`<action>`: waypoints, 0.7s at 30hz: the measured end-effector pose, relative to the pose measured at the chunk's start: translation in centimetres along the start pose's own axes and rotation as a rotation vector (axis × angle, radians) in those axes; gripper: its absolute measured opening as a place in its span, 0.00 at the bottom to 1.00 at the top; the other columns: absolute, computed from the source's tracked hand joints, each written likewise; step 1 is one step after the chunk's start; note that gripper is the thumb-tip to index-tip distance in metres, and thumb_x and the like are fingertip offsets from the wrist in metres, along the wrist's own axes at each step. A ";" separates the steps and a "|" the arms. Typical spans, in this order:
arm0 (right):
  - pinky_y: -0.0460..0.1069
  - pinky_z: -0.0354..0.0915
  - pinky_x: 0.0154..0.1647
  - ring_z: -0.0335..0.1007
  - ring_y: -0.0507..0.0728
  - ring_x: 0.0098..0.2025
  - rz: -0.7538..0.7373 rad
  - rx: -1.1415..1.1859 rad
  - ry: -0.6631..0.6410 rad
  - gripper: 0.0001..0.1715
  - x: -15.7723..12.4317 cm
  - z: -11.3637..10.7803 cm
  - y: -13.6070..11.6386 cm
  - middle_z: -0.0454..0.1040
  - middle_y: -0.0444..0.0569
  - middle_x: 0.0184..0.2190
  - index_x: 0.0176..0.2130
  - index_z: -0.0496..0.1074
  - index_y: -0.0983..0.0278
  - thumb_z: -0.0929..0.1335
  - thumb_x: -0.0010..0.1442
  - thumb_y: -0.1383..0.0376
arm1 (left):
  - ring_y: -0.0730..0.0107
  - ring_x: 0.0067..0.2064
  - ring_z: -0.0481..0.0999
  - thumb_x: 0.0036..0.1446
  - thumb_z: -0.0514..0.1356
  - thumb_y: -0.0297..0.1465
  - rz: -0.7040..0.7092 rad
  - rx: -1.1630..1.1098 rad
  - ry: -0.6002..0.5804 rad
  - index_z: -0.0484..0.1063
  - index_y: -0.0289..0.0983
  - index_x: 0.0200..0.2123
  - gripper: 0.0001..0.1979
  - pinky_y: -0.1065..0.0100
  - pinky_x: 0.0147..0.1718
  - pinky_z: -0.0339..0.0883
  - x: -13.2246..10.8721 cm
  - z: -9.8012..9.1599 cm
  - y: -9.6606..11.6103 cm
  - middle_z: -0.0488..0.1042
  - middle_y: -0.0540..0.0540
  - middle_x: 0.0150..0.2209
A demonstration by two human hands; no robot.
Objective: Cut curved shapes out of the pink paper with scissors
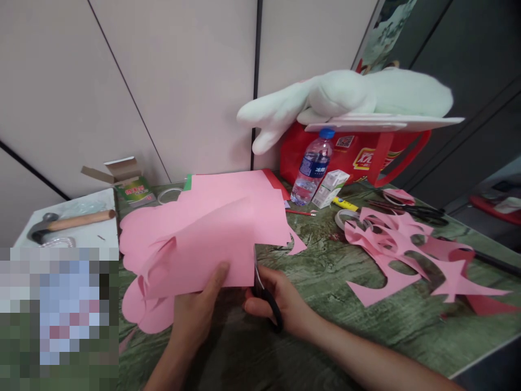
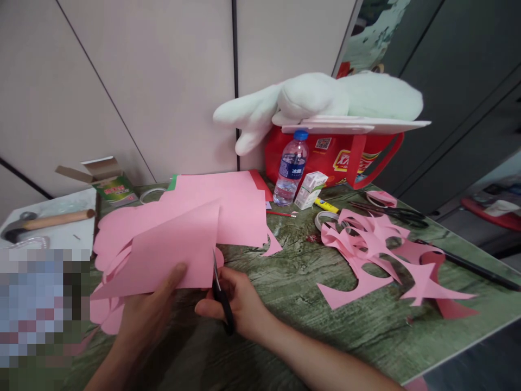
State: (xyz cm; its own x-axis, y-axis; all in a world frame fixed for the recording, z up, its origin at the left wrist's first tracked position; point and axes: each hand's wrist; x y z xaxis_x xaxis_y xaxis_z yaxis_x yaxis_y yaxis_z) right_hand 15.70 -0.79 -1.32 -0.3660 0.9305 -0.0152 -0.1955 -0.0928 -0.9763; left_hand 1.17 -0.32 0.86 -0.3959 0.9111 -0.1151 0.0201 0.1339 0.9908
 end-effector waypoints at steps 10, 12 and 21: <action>0.45 0.51 0.21 0.55 0.49 0.20 0.015 0.019 0.028 0.26 -0.2 0.2 0.6 0.64 0.41 0.18 0.26 0.65 0.64 0.75 0.41 0.47 | 0.51 0.45 0.74 0.42 0.67 0.41 -0.044 0.059 -0.013 0.73 0.37 0.35 0.18 0.55 0.50 0.63 -0.3 0.1 0.2 0.77 0.42 0.39; 0.45 0.51 0.22 0.54 0.49 0.22 0.010 0.041 0.007 0.27 -0.1 0.1 0.3 0.64 0.41 0.20 0.27 0.66 0.64 0.76 0.39 0.48 | 0.50 0.48 0.73 0.41 0.67 0.40 -0.050 0.069 -0.013 0.72 0.36 0.38 0.20 0.54 0.53 0.61 -0.3 0.0 0.3 0.77 0.40 0.42; 0.46 0.53 0.25 0.57 0.50 0.25 0.021 0.042 -0.051 0.28 -0.1 -0.2 0.0 0.65 0.42 0.24 0.30 0.65 0.65 0.76 0.40 0.49 | 0.49 0.49 0.72 0.40 0.69 0.40 -0.038 0.048 -0.018 0.73 0.36 0.39 0.23 0.53 0.53 0.61 0.1 -0.4 -0.5 0.76 0.39 0.44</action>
State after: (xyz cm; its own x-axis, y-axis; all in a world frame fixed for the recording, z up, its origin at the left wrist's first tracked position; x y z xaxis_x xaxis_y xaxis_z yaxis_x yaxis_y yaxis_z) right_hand 15.90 -0.86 -1.39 -0.4164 0.9089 -0.0230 -0.2248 -0.1275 -0.9660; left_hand 0.75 -0.40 0.40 -0.3808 0.9117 -0.1540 0.0499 0.1866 0.9812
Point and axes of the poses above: each hand's wrist, its own x-axis towards the middle knuckle, its own z-axis out of the palm, y = z × x
